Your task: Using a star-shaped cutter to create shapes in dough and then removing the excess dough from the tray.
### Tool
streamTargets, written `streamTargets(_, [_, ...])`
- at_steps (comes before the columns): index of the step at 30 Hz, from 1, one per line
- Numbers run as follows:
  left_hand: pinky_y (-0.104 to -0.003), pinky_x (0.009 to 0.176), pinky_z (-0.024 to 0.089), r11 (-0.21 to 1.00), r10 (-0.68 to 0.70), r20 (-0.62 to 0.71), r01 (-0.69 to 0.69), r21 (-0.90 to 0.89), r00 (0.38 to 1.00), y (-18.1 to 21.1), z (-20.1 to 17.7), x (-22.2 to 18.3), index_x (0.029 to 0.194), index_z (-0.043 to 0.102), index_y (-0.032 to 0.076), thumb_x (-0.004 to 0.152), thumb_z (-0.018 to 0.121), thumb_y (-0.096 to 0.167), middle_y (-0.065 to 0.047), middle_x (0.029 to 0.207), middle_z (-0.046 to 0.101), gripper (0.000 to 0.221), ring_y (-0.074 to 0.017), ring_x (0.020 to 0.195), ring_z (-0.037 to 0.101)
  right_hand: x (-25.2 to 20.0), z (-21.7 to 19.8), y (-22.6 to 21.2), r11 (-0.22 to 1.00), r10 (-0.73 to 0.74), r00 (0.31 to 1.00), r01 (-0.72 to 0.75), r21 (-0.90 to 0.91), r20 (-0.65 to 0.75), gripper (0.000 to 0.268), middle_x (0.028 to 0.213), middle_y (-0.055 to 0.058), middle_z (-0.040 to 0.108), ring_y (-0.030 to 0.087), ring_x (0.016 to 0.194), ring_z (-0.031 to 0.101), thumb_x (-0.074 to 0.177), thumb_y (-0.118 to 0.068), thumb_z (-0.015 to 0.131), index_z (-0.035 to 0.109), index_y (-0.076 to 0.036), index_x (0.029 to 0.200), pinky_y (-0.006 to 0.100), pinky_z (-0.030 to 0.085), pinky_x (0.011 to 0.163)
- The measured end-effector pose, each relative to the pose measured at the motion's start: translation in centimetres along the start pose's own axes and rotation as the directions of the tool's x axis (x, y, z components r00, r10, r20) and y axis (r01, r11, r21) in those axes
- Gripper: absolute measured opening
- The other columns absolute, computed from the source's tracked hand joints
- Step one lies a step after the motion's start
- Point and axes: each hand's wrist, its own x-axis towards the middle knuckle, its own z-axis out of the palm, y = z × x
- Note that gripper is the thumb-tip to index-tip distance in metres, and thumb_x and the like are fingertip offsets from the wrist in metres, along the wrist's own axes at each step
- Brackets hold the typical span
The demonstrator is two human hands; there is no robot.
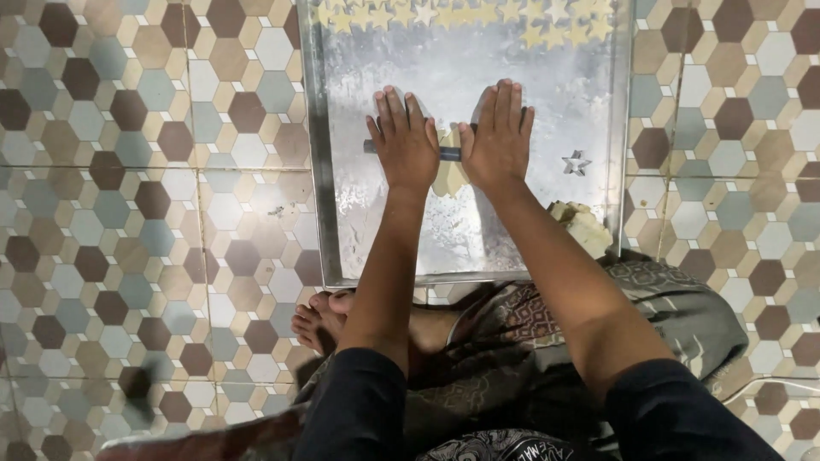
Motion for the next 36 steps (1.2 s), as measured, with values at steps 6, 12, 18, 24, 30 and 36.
streamTargets(6, [-0.067, 0.124, 0.021, 0.997, -0.063, 0.042, 0.061, 0.052, 0.997, 0.8, 0.7, 4.7, 0.159, 0.032, 0.004, 0.112, 0.039, 0.039, -0.025, 0.167, 0.019, 0.06, -0.0421, 0.157, 0.017, 5.0, -0.6, 0.2, 0.998, 0.067, 0.998, -0.067, 0.011, 0.013, 0.07, 0.166, 0.031, 0.016, 0.043, 0.154, 0.006, 0.112, -0.037, 0.036, 0.024, 0.016, 0.157, 0.064, 0.012, 0.122])
streamTargets(12, [-0.062, 0.124, 0.028, 0.992, -0.059, -0.034, 0.062, 0.111, 0.998, 1.2, 1.1, 8.1, 0.159, 0.035, 0.005, 0.111, 0.048, 0.042, -0.024, 0.167, 0.019, 0.062, -0.0391, 0.157, 0.016, 8.2, -0.3, 0.5, 0.995, 0.093, 0.996, -0.093, -0.03, 0.001, 0.07, 0.167, 0.03, 0.011, 0.041, 0.155, 0.003, 0.115, -0.038, 0.034, 0.021, 0.014, 0.159, 0.061, 0.01, 0.124])
streamTargets(18, [-0.065, 0.122, 0.03, 1.0, -0.003, -0.085, 0.005, 0.018, 0.996, 0.6, 0.9, 4.5, 0.157, 0.039, 0.005, 0.106, 0.053, 0.036, -0.026, 0.167, 0.019, 0.061, -0.0415, 0.157, 0.016, 5.1, -0.1, 0.2, 0.997, 0.07, 0.997, -0.07, -0.009, -0.038, 0.072, 0.165, 0.033, 0.017, 0.045, 0.154, 0.011, 0.113, -0.04, 0.042, 0.022, 0.013, 0.157, 0.063, 0.016, 0.122])
streamTargets(24, [-0.062, 0.117, 0.036, 0.991, 0.125, -0.151, -0.117, 0.062, 0.981, -1.1, -0.1, -2.5, 0.147, 0.056, 0.014, 0.104, 0.048, 0.038, -0.025, 0.159, 0.04, 0.05, -0.0408, 0.152, 0.034, -2.0, -0.5, -0.9, 0.998, 0.029, 0.986, -0.019, -0.066, 0.162, 0.079, 0.168, 0.026, 0.021, 0.039, 0.158, 0.012, 0.109, -0.057, 0.029, 0.025, 0.003, 0.161, 0.058, 0.013, 0.124])
streamTargets(30, [-0.059, 0.12, 0.034, 0.983, 0.166, -0.063, -0.16, 0.093, 0.984, -2.0, -2.7, -9.1, 0.158, 0.041, 0.017, 0.109, 0.042, 0.043, -0.023, 0.163, 0.032, 0.055, -0.04, 0.155, 0.027, -8.0, -2.7, -2.1, 0.997, -0.03, 0.966, 0.047, -0.058, 0.255, 0.082, 0.168, 0.029, 0.018, 0.042, 0.157, 0.01, 0.108, -0.058, 0.026, 0.02, 0.004, 0.161, 0.058, 0.011, 0.124])
streamTargets(36, [-0.063, 0.122, 0.028, 0.982, 0.153, 0.118, -0.165, 0.098, 0.981, -2.5, -5.7, -14.5, 0.163, 0.027, 0.021, 0.104, 0.048, 0.028, -0.02, 0.168, 0.024, 0.063, -0.0382, 0.157, 0.024, -13.0, -2.7, -2.1, 0.991, -0.049, 0.9, 0.099, -0.095, 0.433, 0.092, 0.171, 0.025, 0.002, 0.041, 0.159, -0.006, 0.104, -0.068, 0.019, 0.009, 0.001, 0.163, 0.06, -0.002, 0.126])
